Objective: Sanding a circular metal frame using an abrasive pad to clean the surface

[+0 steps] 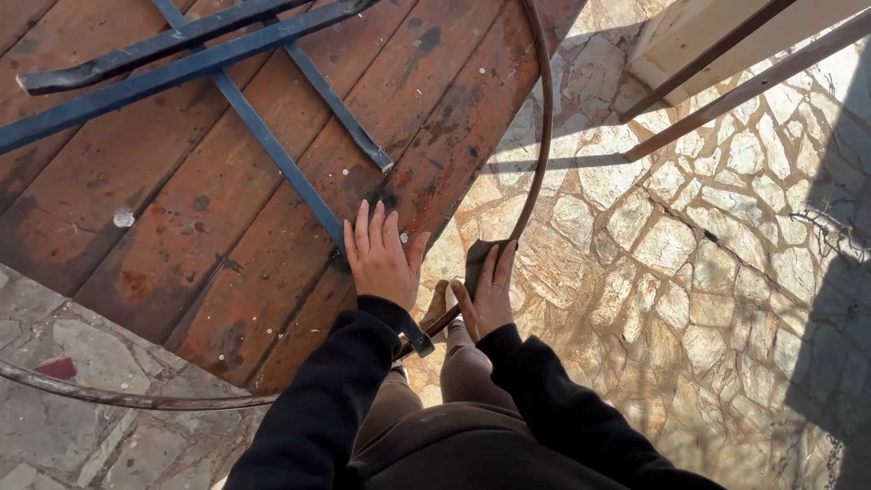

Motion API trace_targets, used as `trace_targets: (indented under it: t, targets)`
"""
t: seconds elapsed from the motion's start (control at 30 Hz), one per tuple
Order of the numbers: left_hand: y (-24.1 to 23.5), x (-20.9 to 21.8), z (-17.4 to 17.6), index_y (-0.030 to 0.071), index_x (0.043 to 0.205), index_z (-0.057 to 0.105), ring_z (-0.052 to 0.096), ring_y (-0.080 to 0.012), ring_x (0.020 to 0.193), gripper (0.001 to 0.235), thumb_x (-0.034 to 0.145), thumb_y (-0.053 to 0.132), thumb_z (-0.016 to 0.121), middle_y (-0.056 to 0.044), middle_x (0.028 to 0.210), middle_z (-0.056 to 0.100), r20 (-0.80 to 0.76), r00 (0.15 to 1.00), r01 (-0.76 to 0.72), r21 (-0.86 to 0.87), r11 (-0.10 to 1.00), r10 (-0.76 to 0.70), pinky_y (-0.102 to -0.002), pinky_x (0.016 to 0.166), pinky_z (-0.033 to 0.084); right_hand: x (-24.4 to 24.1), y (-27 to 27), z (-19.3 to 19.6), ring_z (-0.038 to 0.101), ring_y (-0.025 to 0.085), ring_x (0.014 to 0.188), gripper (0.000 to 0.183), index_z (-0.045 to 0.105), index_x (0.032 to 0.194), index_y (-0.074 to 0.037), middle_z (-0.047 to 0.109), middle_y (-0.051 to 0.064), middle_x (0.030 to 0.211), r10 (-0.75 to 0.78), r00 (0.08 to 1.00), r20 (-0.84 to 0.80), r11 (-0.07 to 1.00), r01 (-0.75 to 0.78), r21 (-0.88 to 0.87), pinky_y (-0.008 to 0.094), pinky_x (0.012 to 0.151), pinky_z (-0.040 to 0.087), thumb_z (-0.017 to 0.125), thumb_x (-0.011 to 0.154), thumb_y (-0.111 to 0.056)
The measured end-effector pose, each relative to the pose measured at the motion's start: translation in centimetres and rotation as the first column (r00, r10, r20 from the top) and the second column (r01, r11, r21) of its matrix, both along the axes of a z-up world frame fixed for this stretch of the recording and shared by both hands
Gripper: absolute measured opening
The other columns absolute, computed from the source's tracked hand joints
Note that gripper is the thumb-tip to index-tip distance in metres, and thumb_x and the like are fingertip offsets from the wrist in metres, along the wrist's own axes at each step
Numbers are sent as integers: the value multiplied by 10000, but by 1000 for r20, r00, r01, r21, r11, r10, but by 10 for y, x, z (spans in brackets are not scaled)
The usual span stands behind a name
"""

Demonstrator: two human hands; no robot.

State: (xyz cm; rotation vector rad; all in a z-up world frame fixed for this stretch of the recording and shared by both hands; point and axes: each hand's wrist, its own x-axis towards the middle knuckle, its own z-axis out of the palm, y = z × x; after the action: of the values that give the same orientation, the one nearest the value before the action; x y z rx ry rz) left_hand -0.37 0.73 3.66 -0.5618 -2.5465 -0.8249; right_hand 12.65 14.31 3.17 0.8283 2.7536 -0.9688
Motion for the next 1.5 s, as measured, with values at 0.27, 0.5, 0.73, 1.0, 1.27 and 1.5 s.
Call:
trace_targets:
  t: [0.27, 0.5, 0.73, 1.0, 1.27, 1.5]
  targets:
    - [-2, -2, -8, 31, 1209, 634, 498, -364, 1418, 558, 1042, 555, 538, -182, 1291, 652, -29, 999, 14, -21, 1000, -15, -554, 1203, 303, -27, 38, -30, -167, 450, 1553, 994, 24, 1632, 48, -220, 269, 1669, -49, 996, -69, 997, 53, 64, 528, 1296, -12, 371, 1048, -677]
    - [2, -1, -12, 48, 1192, 649, 508, -351, 1412, 541, 1037, 557, 557, -162, 1291, 663, -26, 1000, 10, -42, 999, -11, -563, 1199, 303, -37, 66, -51, -171, 451, 1553, 949, 20, 1631, 58, -221, 276, 1665, -54, 995, -81, 987, 65, 145, 527, 1292, -14, 335, 1080, -648]
    - [1, -2, -14, 58, 1185, 652, 524, -343, 1394, 558, 1034, 583, 537, -160, 1275, 664, -31, 999, 24, -51, 998, -26, -556, 1205, 296, 19, -38, -23, -165, 474, 1547, 1032, -27, 1638, 6, -227, 285, 1669, -40, 995, -96, 999, 38, -27, 557, 1256, 34, 475, 1002, -633]
    - [1, -2, -15, 49, 1196, 645, 516, -342, 1401, 568, 1046, 583, 521, -157, 1290, 660, -47, 999, 5, -73, 997, -9, -552, 1200, 302, 31, -75, -2, -212, 442, 1534, 871, -70, 1653, -69, -282, 235, 1666, -122, 986, -109, 977, 100, -188, 547, 1264, 15, 377, 1067, -533]
    - [-1, 2, -18, 52, 1189, 641, 512, -340, 1405, 575, 1051, 592, 501, -153, 1296, 655, -56, 998, -6, -69, 998, 2, -545, 1200, 307, 20, -36, -27, -221, 432, 1539, 849, -46, 1651, -48, -269, 247, 1665, -93, 984, -151, 994, 84, -68, 533, 1272, -21, 319, 1086, -566]
    - [0, -2, -19, 64, 1190, 640, 519, -327, 1399, 583, 1039, 610, 504, -137, 1294, 654, -65, 998, 4, -95, 995, -10, -550, 1194, 313, -34, 65, -44, -167, 460, 1551, 824, 52, 1651, 11, -217, 265, 1672, -51, 988, -147, 996, 62, 69, 537, 1289, -18, 265, 1118, -580]
